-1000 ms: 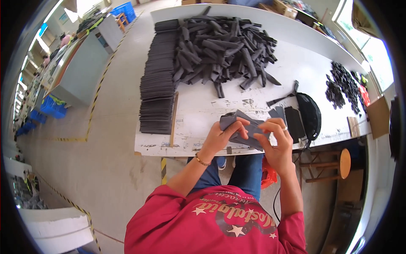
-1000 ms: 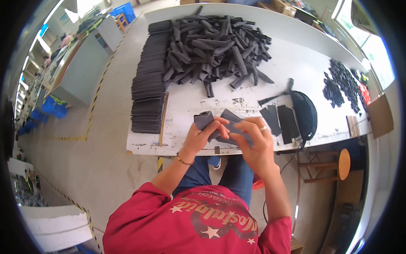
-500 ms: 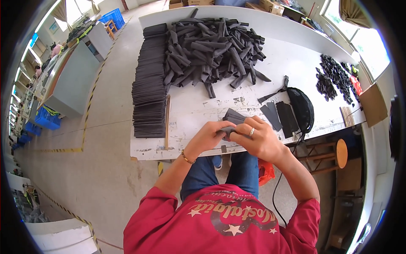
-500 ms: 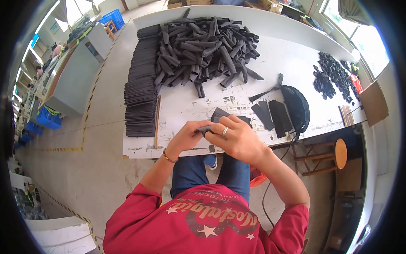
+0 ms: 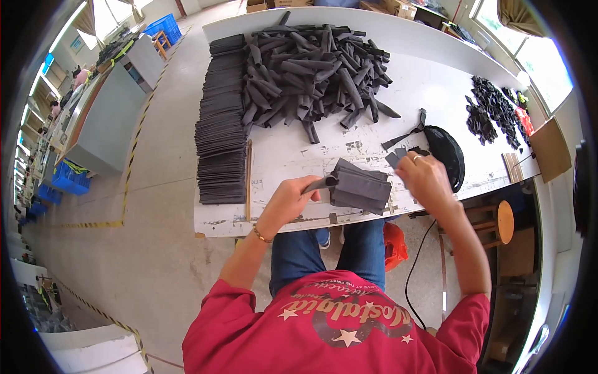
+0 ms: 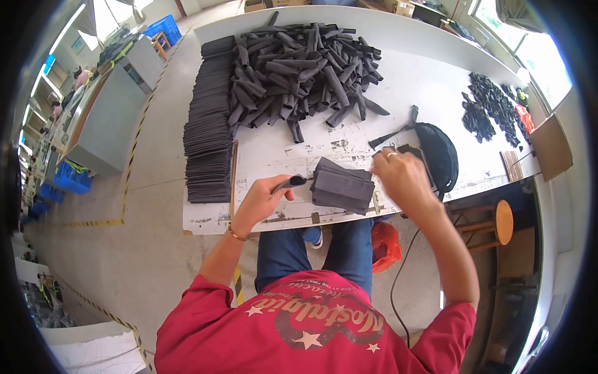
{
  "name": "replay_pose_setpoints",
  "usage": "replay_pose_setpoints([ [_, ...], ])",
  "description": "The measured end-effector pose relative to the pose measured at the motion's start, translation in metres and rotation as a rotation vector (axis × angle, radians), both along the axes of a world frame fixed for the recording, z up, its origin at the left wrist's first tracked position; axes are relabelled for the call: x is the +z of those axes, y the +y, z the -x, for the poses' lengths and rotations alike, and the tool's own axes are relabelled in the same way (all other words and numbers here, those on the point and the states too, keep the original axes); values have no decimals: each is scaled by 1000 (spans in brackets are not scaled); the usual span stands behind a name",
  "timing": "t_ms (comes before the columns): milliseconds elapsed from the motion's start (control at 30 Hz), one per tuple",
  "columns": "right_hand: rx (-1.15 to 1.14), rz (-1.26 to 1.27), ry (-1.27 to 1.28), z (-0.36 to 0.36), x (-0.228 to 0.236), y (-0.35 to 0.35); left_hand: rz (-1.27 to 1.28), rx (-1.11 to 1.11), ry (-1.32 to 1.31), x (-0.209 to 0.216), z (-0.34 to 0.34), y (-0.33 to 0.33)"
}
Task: Assembling small grey foam components by hand at a factory workbench.
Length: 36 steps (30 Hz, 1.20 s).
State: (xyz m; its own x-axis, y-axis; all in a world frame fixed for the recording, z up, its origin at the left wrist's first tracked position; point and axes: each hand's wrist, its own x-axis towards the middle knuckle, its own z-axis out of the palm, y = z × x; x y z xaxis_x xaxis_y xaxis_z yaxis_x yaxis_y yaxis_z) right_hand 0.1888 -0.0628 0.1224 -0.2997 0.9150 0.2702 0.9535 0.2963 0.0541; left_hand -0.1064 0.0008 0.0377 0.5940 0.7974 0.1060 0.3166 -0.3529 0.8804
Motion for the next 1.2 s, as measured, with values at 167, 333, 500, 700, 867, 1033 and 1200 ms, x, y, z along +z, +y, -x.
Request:
replay_pose_setpoints([
  [167, 59, 105, 809, 71, 0, -10, -154, -11, -104, -12, -14, -4],
  [333, 161, 22, 757, 77, -21, 7, -116, -55, -60, -24, -22, -3],
  [500, -101, -188, 1114, 79, -38, 7, 600, 2, -790, -25, -24, -1],
  [700, 141, 2, 739, 124, -91, -24, 790, 165, -1182, -23, -39, -2],
  [867, 151, -171, 619, 131, -95, -26, 767, 270, -1258, -27, -43, 1],
  [1033, 239, -244, 565, 121, -102, -23, 751, 302, -1278, -30, -53, -5],
  [1200, 296, -273, 667, 116, -103, -14, 706, 285, -1341, -29, -59, -14],
])
